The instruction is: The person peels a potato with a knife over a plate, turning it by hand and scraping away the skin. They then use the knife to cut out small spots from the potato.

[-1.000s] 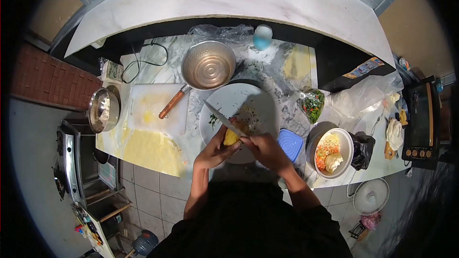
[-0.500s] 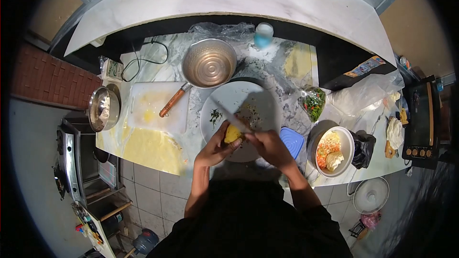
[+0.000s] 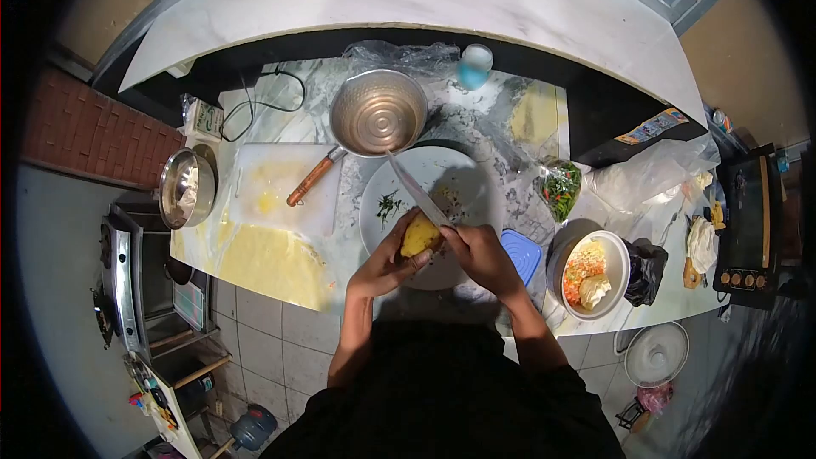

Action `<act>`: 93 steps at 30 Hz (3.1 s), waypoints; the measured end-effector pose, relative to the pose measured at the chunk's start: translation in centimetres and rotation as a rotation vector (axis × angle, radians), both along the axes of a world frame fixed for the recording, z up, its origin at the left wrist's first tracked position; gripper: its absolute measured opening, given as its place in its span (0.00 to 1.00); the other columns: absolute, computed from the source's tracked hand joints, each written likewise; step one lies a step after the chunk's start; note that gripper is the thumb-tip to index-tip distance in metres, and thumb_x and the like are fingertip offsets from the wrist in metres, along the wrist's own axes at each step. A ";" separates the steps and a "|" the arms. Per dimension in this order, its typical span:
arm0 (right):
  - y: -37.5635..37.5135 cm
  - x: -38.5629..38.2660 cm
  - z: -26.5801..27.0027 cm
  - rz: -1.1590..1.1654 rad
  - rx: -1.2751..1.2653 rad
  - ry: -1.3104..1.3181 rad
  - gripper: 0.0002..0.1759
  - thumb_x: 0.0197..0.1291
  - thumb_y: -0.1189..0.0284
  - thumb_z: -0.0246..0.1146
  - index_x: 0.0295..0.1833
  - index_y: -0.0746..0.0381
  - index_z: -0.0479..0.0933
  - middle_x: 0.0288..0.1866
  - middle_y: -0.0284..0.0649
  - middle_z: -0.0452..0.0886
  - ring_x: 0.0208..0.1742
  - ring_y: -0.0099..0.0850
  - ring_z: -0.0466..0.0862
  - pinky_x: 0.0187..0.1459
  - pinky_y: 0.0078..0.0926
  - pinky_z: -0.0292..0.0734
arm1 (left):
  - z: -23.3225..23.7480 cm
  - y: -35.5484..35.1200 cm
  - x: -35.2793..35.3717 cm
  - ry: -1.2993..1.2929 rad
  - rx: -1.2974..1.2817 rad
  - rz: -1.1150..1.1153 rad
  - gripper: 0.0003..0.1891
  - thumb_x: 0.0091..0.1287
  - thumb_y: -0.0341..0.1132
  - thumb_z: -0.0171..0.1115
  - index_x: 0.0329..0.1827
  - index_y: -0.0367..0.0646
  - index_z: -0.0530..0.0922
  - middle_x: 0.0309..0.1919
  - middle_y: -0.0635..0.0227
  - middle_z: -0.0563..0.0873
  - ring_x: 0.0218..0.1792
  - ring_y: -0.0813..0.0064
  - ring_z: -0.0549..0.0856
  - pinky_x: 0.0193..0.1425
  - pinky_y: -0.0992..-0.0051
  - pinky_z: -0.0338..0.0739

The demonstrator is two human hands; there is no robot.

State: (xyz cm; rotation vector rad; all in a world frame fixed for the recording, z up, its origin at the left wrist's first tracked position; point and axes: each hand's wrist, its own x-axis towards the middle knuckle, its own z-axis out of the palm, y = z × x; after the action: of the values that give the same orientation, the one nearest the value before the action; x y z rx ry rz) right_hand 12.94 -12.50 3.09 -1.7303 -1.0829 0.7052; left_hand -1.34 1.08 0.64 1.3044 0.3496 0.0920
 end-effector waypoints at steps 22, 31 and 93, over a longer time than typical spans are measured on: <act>0.1 0.2 -0.6 -0.031 0.061 -0.196 0.17 0.68 0.69 0.60 0.28 0.70 0.75 0.22 0.55 0.74 0.26 0.55 0.76 0.29 0.44 0.68 | 0.1 0.3 0.5 0.021 -0.004 -0.013 0.39 0.68 0.34 0.65 0.77 0.35 0.52 0.70 0.57 0.65 0.71 0.68 0.63 0.73 0.73 0.57; -0.2 -1.0 -1.0 -0.018 0.056 -0.173 0.17 0.69 0.69 0.58 0.28 0.69 0.74 0.23 0.54 0.75 0.27 0.55 0.77 0.28 0.44 0.68 | -0.4 0.1 0.4 -0.051 0.122 -0.031 0.41 0.68 0.34 0.64 0.77 0.34 0.48 0.70 0.55 0.65 0.71 0.68 0.63 0.73 0.73 0.57; 0.3 0.1 -1.7 -0.190 0.050 -0.354 0.19 0.69 0.68 0.58 0.25 0.68 0.72 0.22 0.54 0.74 0.25 0.54 0.76 0.28 0.43 0.68 | -0.2 -0.2 0.4 0.037 0.215 -0.013 0.39 0.64 0.31 0.68 0.74 0.35 0.55 0.66 0.57 0.69 0.69 0.67 0.66 0.73 0.73 0.59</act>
State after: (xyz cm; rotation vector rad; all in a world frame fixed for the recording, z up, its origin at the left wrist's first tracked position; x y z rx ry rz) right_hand 13.02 -12.24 1.44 -1.9286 -1.1402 0.2556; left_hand -0.97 0.88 0.48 1.5221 0.3702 0.0970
